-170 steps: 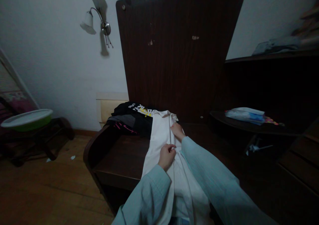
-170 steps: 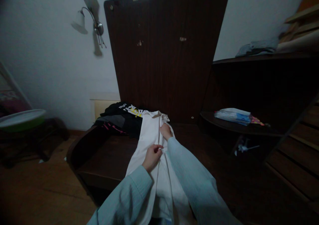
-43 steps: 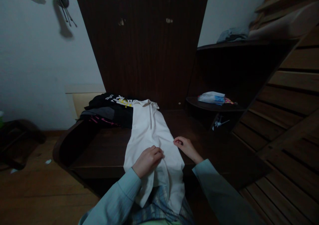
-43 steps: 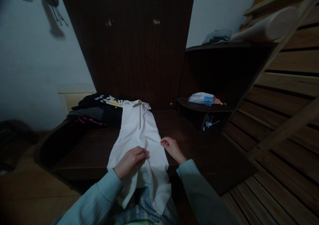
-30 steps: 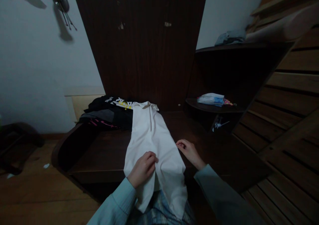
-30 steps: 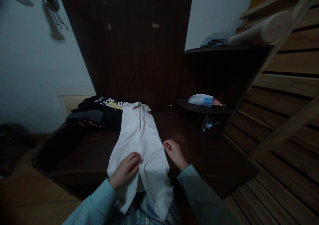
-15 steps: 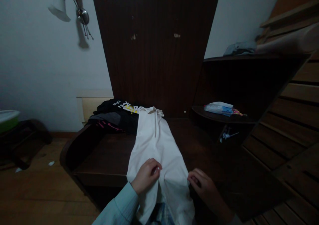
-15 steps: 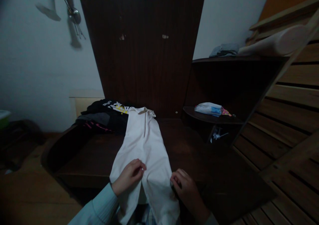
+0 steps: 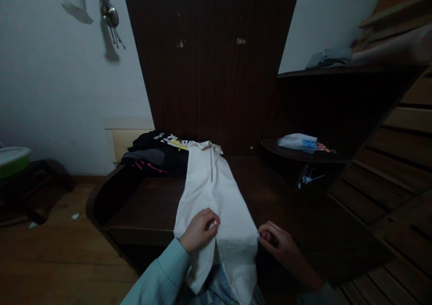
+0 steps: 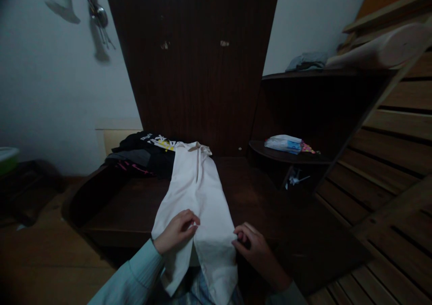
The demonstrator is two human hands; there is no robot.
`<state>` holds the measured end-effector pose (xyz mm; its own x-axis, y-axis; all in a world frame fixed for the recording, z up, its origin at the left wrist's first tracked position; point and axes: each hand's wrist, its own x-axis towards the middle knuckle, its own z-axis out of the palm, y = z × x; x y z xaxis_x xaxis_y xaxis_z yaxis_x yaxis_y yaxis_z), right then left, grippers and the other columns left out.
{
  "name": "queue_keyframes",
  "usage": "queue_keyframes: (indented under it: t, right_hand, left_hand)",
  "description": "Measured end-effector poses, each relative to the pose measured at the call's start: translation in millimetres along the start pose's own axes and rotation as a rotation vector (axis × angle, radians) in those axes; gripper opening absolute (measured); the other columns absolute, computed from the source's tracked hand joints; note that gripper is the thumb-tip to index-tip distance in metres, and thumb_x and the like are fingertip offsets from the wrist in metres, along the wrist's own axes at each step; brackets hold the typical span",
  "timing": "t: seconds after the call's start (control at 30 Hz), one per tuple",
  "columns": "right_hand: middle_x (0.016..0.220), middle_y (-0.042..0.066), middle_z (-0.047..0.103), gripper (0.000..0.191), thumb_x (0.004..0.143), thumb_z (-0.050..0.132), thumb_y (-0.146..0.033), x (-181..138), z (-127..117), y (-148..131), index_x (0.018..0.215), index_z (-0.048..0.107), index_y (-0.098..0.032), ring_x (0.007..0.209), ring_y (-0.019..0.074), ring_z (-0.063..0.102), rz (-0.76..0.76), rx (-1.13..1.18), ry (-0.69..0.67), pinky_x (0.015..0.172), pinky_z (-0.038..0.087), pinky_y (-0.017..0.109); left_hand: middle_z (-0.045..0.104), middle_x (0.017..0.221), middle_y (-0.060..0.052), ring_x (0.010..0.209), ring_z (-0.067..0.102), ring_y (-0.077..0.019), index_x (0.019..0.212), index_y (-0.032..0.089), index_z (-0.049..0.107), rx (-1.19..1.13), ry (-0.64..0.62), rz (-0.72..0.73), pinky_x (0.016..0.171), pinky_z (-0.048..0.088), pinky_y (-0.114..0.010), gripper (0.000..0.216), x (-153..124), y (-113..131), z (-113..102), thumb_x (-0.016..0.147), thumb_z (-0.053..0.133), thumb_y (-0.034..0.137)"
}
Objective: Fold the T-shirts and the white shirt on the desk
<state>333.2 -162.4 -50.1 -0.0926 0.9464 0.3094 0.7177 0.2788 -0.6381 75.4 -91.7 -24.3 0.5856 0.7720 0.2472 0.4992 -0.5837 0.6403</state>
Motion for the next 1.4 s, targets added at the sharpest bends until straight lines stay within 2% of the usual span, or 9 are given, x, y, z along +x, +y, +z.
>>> queue_keyframes:
  t: [0.17, 0.43, 0.6, 0.67, 0.8, 0.93, 1.03, 1.2, 1.4]
  right_hand:
    - [0.064, 0.001, 0.052, 0.012, 0.074, 0.051, -0.027, 5, 7, 0, 0.066, 0.057, -0.021, 0.059, 0.0138, 0.05, -0.01, -0.05, -0.003, 0.057, 0.041, 0.024]
    - [0.063, 0.0, 0.053, 0.012, 0.072, 0.051, -0.024, 14, 0, -2, 0.06, 0.052, -0.021, 0.058, 0.013, 0.048, -0.015, -0.085, -0.138, 0.055, 0.038, 0.023]
    - [0.062, 0.0, 0.054, 0.019, 0.076, 0.047, -0.03, 30, -15, -10, 0.059, 0.05, -0.02, 0.06, 0.0131, 0.049, -0.017, -0.01, -0.309, 0.057, 0.038, 0.023]
    - [0.065, 0.0, 0.055, 0.023, 0.08, 0.042, -0.034, 42, -22, -20, 0.066, 0.053, -0.02, 0.063, 0.013, 0.05, -0.009, 0.053, -0.331, 0.059, 0.038, 0.022]
    - [0.066, 0.0, 0.054, 0.025, 0.081, 0.042, -0.038, 76, -28, -46, 0.076, 0.055, -0.017, 0.063, 0.0117, 0.049, -0.052, 0.118, -0.324, 0.057, 0.037, 0.021]
    - [0.063, 0.0, 0.055, 0.023, 0.077, 0.046, -0.036, 120, -9, -58, 0.071, 0.056, -0.016, 0.06, 0.0109, 0.049, -0.089, 0.109, -0.363, 0.055, 0.036, 0.02]
    - [0.059, 0.002, 0.058, 0.029, 0.078, 0.045, -0.037, 153, 16, -58, 0.064, 0.057, -0.015, 0.058, 0.0114, 0.05, 0.011, 0.012, -0.314, 0.055, 0.036, 0.021]
    - [0.077, 0.012, 0.065, 0.045, 0.074, 0.045, -0.055, 189, 51, -60, 0.067, 0.063, -0.015, 0.072, 0.0199, 0.058, 0.204, -0.296, -0.216, 0.057, 0.036, 0.026]
    - [0.094, 0.015, 0.065, 0.031, 0.077, 0.044, -0.034, 204, 62, -64, 0.083, 0.066, -0.014, 0.085, 0.0234, 0.06, 0.251, -0.414, -0.228, 0.059, 0.037, 0.026]
  left_hand:
    - [0.055, 0.076, -0.002, 0.078, 0.05, -0.0148, 0.079, 0.017, 0.06, -0.022, 0.013, -0.011, 0.074, 0.039, -0.026, 0.015, 0, 0, -1, 0.071, 0.048, 0.012]
    - [0.055, 0.076, -0.002, 0.077, 0.05, -0.0141, 0.078, 0.016, 0.059, 0.004, -0.001, -0.007, 0.073, 0.04, -0.025, 0.018, 0, -1, 1, 0.07, 0.046, 0.008]
    - [0.055, 0.079, -0.002, 0.074, 0.051, -0.014, 0.097, 0.018, 0.058, 0.025, -0.204, 0.049, 0.071, 0.042, -0.025, 0.025, 7, 3, -19, 0.073, 0.053, 0.019]
    - [0.057, 0.086, -0.003, 0.078, 0.053, -0.0145, 0.105, 0.019, 0.055, 0.046, -0.213, 0.061, 0.074, 0.043, -0.026, 0.03, 15, 5, -27, 0.076, 0.051, 0.023]
    - [0.05, 0.119, -0.012, 0.111, 0.044, -0.0219, 0.116, 0.016, 0.048, 0.226, -0.073, 0.051, 0.095, 0.035, -0.034, 0.039, 32, 6, -23, 0.08, 0.047, 0.029]
    - [0.036, 0.134, -0.018, 0.126, 0.027, -0.0301, 0.124, 0.011, 0.041, 0.295, -0.118, 0.022, 0.101, 0.027, -0.045, 0.057, 32, 3, 0, 0.079, 0.046, 0.047]
    - [0.033, 0.136, -0.014, 0.127, 0.026, -0.0268, 0.123, 0.016, 0.042, 0.242, -0.023, 0.032, 0.101, 0.027, -0.043, 0.051, 23, 0, 11, 0.082, 0.042, 0.046]
    - [0.052, 0.11, -0.011, 0.104, 0.047, -0.0211, 0.114, 0.019, 0.05, 0.135, 0.279, -0.123, 0.09, 0.037, -0.037, 0.035, 19, -3, 11, 0.081, 0.043, 0.028]
    - [0.06, 0.071, -0.004, 0.071, 0.052, -0.0162, 0.092, 0.018, 0.065, -0.015, 0.25, -0.232, 0.07, 0.041, -0.029, 0.025, 26, -13, 8, 0.076, 0.048, 0.027]
